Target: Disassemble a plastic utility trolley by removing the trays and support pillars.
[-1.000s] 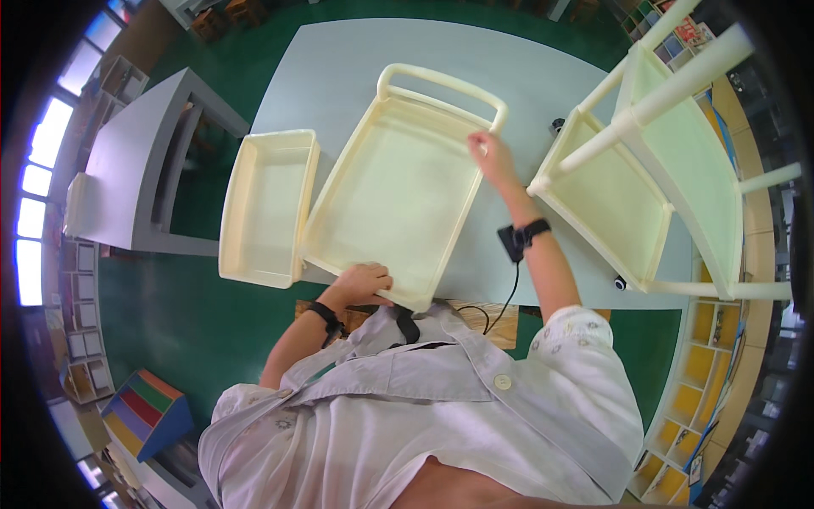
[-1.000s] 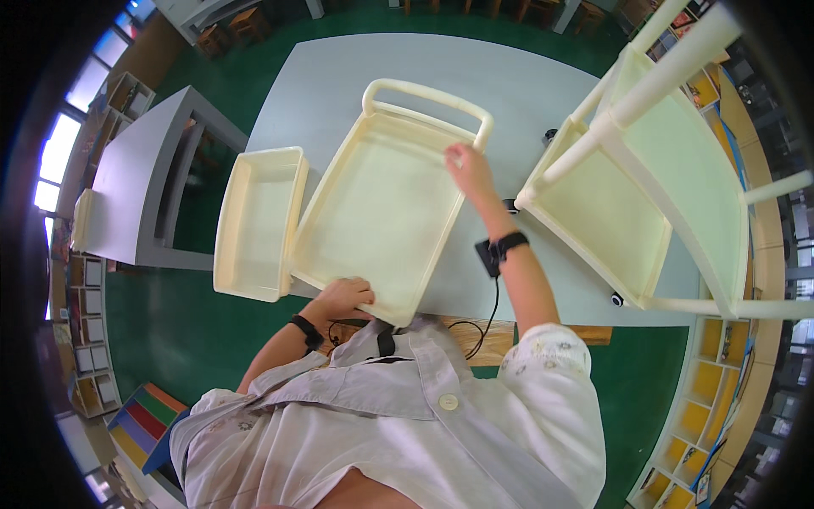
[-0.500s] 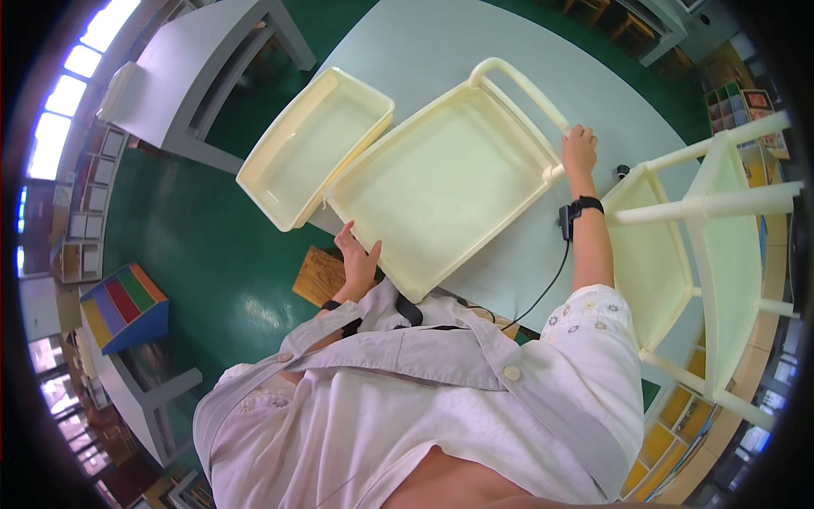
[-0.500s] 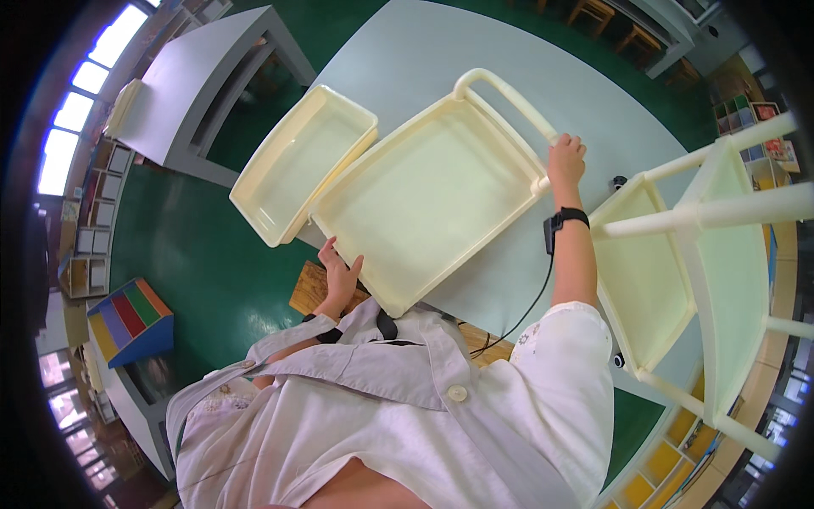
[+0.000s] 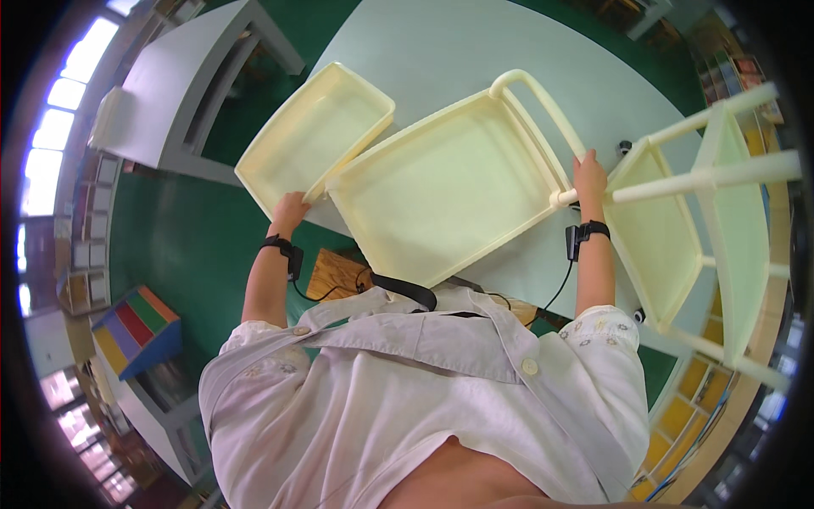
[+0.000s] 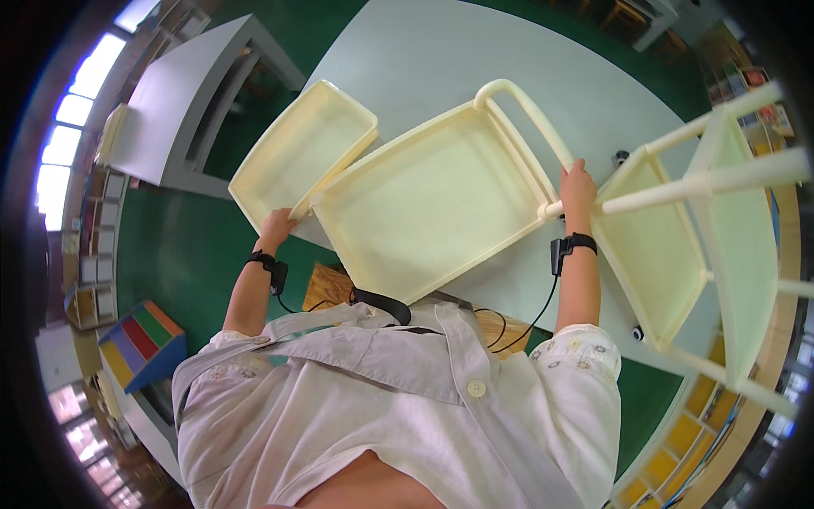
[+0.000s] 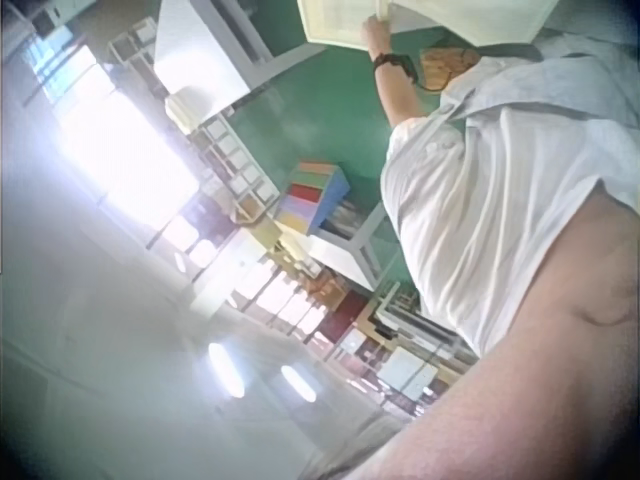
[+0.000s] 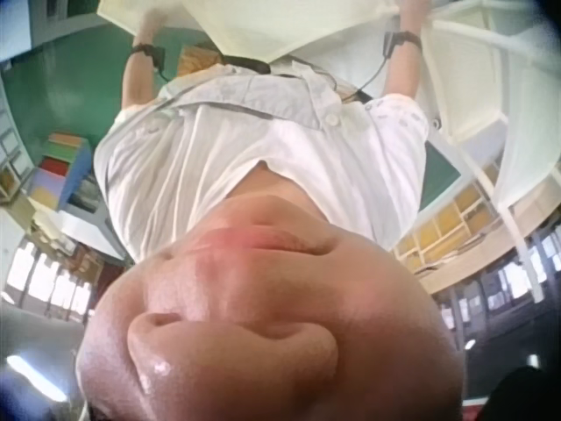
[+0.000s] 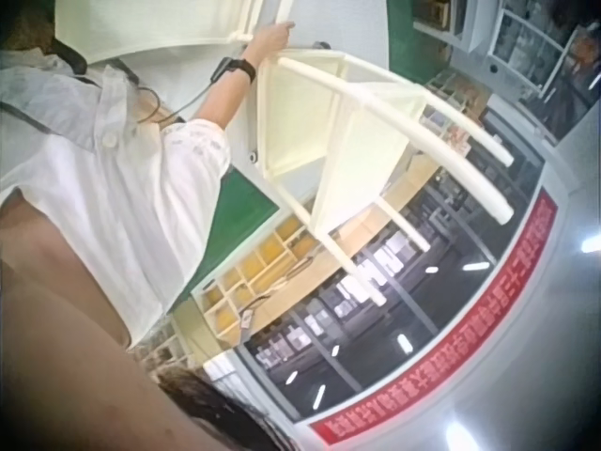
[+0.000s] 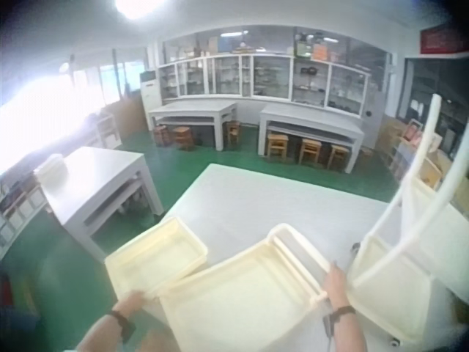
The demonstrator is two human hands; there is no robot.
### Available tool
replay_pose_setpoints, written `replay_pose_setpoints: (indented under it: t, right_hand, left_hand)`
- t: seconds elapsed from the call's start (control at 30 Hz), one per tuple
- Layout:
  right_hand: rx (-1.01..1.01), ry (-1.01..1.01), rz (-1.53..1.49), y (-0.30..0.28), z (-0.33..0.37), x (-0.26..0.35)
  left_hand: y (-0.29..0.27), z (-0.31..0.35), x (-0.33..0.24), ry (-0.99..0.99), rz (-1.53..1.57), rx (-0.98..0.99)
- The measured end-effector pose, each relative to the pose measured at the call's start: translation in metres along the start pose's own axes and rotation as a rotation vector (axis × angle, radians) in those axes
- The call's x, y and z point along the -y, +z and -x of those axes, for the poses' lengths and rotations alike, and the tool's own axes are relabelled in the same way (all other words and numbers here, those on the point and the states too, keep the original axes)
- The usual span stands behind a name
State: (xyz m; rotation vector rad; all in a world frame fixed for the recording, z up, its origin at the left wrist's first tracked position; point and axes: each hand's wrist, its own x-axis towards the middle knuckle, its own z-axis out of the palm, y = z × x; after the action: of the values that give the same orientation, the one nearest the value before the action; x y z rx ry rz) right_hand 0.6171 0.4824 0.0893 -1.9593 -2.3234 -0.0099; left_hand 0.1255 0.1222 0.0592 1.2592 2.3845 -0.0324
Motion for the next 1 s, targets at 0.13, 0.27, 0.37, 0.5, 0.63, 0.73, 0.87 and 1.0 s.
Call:
replay_pose_setpoints:
  t: [0.13, 0.27, 0.37, 0.5, 0.63, 0.73, 0.87, 1.0]
  right_hand:
    - [0.023, 0.066, -0.010, -0.004, 0.016, 0.006]
    - [0.001, 0.115, -0.038, -0.005, 0.033, 0.013]
    - [-0.012, 0.143, -0.080, -0.006, 0.044, 0.016]
    - [-0.023, 0.128, -0.062, -0.006, 0.064, 0.021]
    - [0.038, 0.269, -0.185, -0.002, 0.091, 0.031]
    - [0.066, 0.350, -0.268, 0.003, 0.106, 0.035]
    - [0.034, 0.352, -0.350, 0.009, 0.119, 0.037]
    - [0.105, 0.412, -0.583, 0.009, 0.138, 0.043]
  left_hand:
    - [-0.024, -0.014, 0.008, 0.024, 0.074, -0.383]
    - [-0.067, 0.000, -0.021, 0.121, 0.023, -0.505]
    - [-0.090, 0.025, -0.048, 0.210, 0.020, -0.449]
    - [-0.065, 0.057, -0.089, 0.465, 0.007, -0.311]
    - [-0.010, 0.065, -0.105, 0.602, -0.044, -0.081]
    - [0.016, 0.054, -0.095, 0.791, -0.061, -0.096]
    - [0.023, 0.030, -0.081, 0.703, 0.026, -0.109]
    - [0.005, 0.011, -0.087, 0.516, -0.055, 0.010]
